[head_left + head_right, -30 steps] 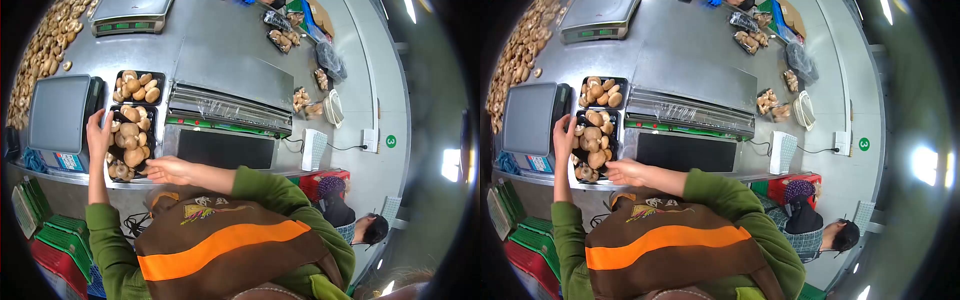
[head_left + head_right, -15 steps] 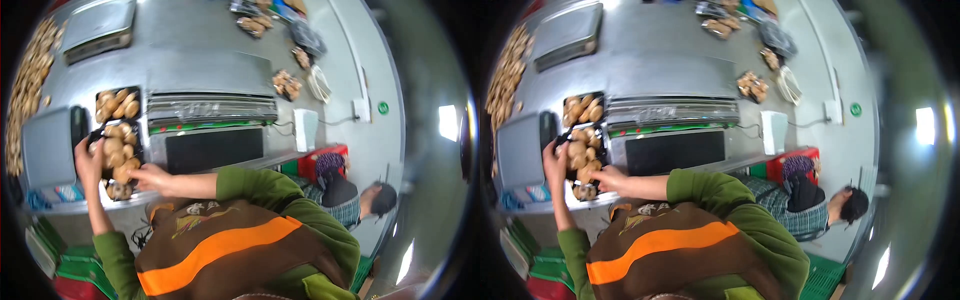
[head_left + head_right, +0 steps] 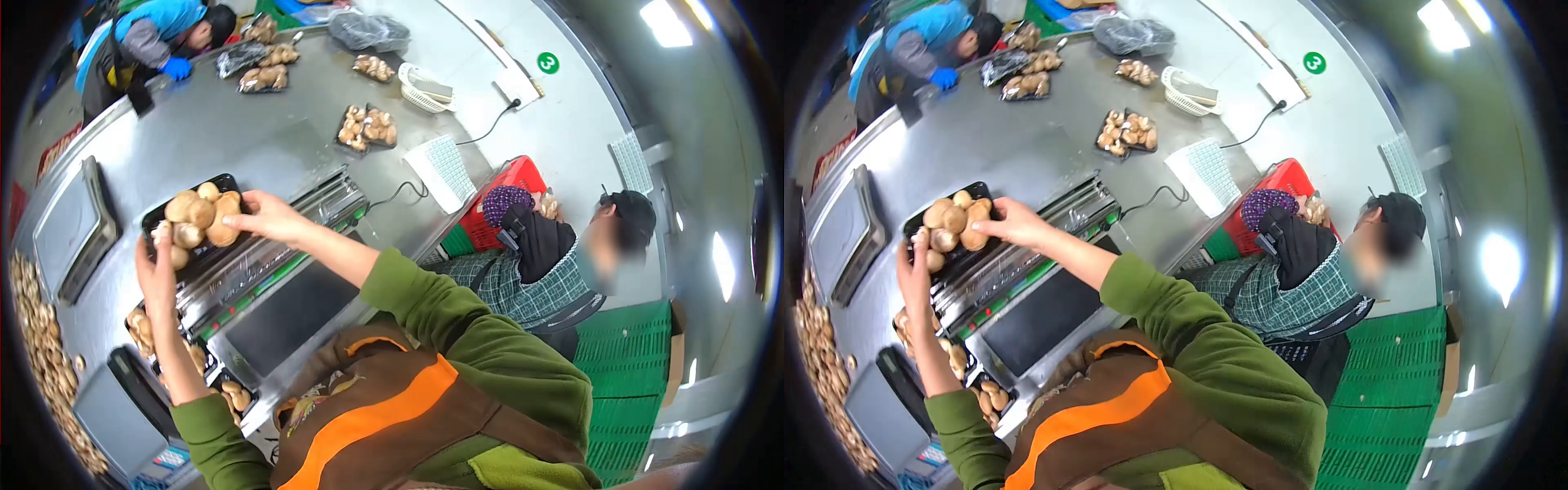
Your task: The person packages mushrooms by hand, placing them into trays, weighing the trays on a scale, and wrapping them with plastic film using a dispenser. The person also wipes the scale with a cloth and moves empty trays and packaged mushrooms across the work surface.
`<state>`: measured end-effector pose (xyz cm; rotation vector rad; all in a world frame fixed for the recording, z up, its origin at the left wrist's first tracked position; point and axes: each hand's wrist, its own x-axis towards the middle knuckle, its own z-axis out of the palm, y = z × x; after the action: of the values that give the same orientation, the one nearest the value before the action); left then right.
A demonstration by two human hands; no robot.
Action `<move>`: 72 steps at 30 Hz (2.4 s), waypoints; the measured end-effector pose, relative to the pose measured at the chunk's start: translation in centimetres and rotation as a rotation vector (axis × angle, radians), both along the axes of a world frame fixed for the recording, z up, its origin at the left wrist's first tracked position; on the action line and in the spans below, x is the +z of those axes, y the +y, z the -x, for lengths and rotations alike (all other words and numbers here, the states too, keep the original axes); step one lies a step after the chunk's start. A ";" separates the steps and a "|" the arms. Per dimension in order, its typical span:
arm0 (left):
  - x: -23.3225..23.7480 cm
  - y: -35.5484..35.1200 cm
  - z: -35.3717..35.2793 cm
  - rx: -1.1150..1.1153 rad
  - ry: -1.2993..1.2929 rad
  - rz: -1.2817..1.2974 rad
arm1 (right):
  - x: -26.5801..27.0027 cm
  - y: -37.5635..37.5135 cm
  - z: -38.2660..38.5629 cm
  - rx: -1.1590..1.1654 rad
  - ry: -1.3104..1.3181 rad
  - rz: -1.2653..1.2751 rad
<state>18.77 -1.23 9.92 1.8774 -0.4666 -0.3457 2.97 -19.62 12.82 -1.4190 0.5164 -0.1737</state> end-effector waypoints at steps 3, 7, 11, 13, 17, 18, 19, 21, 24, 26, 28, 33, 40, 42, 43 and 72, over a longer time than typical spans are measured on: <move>0.4 -5.7 1.3 -0.120 0.090 0.017 | -3.6 -6.5 0.0 -0.053 0.094 0.218; -0.4 -8.1 2.5 -0.168 0.175 -0.136 | -4.7 -9.7 1.1 -0.043 0.423 0.610; -1.7 -5.1 3.9 -0.009 0.114 -0.110 | -4.6 -10.2 4.0 -0.164 0.355 0.751; -1.0 -1.9 5.3 0.152 0.013 -0.014 | -4.7 -10.2 7.1 -0.385 0.165 0.881; -1.6 4.3 7.8 0.201 -0.204 -0.554 | -3.6 -9.9 12.8 -0.272 0.460 1.043; -1.5 4.1 8.9 0.174 -0.336 -0.626 | -3.4 -9.2 13.3 -0.190 0.613 1.156; -1.7 3.8 9.7 0.150 -0.469 -0.695 | -3.2 -8.5 12.8 -0.187 0.624 1.171; -0.9 1.8 10.4 0.118 -0.527 -0.756 | -3.7 -7.5 11.3 -0.113 0.625 1.273; -2.1 0.4 9.6 0.050 -0.315 -0.682 | -4.3 -6.7 9.8 -0.156 0.545 0.973; -1.4 0.4 8.9 0.063 -0.086 -0.459 | -5.3 -7.8 10.7 -0.246 0.297 0.719; -2.2 2.0 8.2 0.021 0.445 0.046 | -4.7 -8.4 11.8 -0.290 0.157 -0.245; -1.3 2.5 7.4 -0.159 1.448 0.871 | -4.2 -8.0 10.2 0.005 -0.062 -1.204; 9.1 -4.5 1.0 0.071 0.704 1.099 | 8.0 -11.3 -1.0 -0.120 -0.570 -0.516; 5.6 -7.7 -2.3 -0.076 0.055 0.587 | 3.8 -13.1 -4.9 -0.138 -0.462 -0.345; 2.6 -8.4 -3.7 -0.075 0.012 0.399 | 1.1 -14.3 -6.6 -0.153 -0.351 -0.176; -1.5 -5.1 4.6 0.122 0.074 0.050 | -3.6 -10.0 3.4 -0.360 0.094 0.440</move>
<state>14.13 -6.38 8.42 1.8289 -0.3063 -0.3176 -0.48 -29.58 9.17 -1.7567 0.8472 -0.5368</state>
